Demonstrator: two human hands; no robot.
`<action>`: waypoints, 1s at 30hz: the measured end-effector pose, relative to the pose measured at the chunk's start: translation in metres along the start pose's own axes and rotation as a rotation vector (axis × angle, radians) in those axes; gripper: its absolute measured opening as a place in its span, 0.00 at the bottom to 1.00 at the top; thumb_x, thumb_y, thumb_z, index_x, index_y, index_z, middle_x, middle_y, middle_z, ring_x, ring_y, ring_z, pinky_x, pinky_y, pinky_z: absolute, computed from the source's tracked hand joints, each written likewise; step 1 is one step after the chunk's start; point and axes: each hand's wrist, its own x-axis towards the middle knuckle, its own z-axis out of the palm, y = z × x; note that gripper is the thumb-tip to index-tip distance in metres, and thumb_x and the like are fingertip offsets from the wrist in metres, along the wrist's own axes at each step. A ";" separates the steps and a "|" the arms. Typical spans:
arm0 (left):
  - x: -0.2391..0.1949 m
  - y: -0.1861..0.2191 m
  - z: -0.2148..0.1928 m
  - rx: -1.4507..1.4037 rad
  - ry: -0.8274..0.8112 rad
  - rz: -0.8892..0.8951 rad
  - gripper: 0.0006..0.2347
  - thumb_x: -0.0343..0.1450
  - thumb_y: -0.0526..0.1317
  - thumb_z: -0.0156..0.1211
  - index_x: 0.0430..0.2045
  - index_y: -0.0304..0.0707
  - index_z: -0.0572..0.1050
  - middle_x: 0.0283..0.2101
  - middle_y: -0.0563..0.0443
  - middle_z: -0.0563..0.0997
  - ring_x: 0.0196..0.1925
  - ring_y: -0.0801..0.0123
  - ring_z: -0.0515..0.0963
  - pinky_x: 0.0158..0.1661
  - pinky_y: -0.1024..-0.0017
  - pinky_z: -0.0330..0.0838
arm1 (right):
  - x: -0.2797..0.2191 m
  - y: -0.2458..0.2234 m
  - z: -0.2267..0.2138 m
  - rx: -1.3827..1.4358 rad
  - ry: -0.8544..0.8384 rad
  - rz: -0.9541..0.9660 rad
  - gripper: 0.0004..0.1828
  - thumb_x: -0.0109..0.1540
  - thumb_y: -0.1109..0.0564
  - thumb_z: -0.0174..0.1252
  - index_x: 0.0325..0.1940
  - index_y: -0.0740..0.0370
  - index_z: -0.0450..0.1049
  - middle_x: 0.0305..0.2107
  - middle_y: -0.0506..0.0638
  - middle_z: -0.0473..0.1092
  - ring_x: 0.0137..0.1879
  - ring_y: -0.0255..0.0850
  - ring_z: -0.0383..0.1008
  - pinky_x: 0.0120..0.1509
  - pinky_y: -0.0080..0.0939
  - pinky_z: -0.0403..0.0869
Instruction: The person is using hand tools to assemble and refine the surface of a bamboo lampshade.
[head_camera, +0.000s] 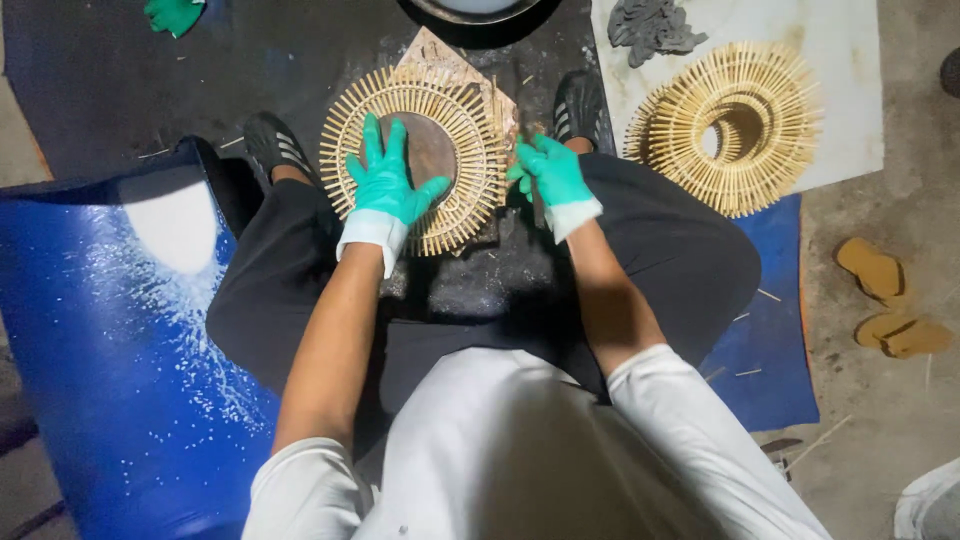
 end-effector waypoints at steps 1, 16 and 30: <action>0.002 0.000 0.001 -0.008 0.005 -0.008 0.51 0.59 0.56 0.79 0.74 0.41 0.52 0.78 0.32 0.38 0.78 0.34 0.43 0.72 0.40 0.34 | -0.027 -0.028 0.004 0.218 -0.003 -0.060 0.27 0.68 0.55 0.58 0.68 0.72 0.65 0.35 0.56 0.76 0.27 0.36 0.72 0.25 0.33 0.69; -0.001 0.015 0.000 -0.021 0.012 -0.049 0.48 0.61 0.58 0.74 0.74 0.44 0.51 0.77 0.29 0.35 0.78 0.32 0.39 0.72 0.37 0.31 | -0.205 -0.197 0.009 0.372 0.188 -0.308 0.26 0.71 0.55 0.52 0.71 0.70 0.60 0.42 0.60 0.77 0.38 0.42 0.81 0.40 0.41 0.81; 0.002 0.023 -0.002 0.039 -0.038 -0.099 0.48 0.61 0.59 0.73 0.73 0.46 0.51 0.77 0.29 0.34 0.78 0.30 0.38 0.70 0.37 0.31 | -0.172 -0.046 0.022 0.212 0.049 0.282 0.27 0.66 0.55 0.52 0.71 0.59 0.66 0.28 0.56 0.77 0.17 0.38 0.66 0.18 0.37 0.64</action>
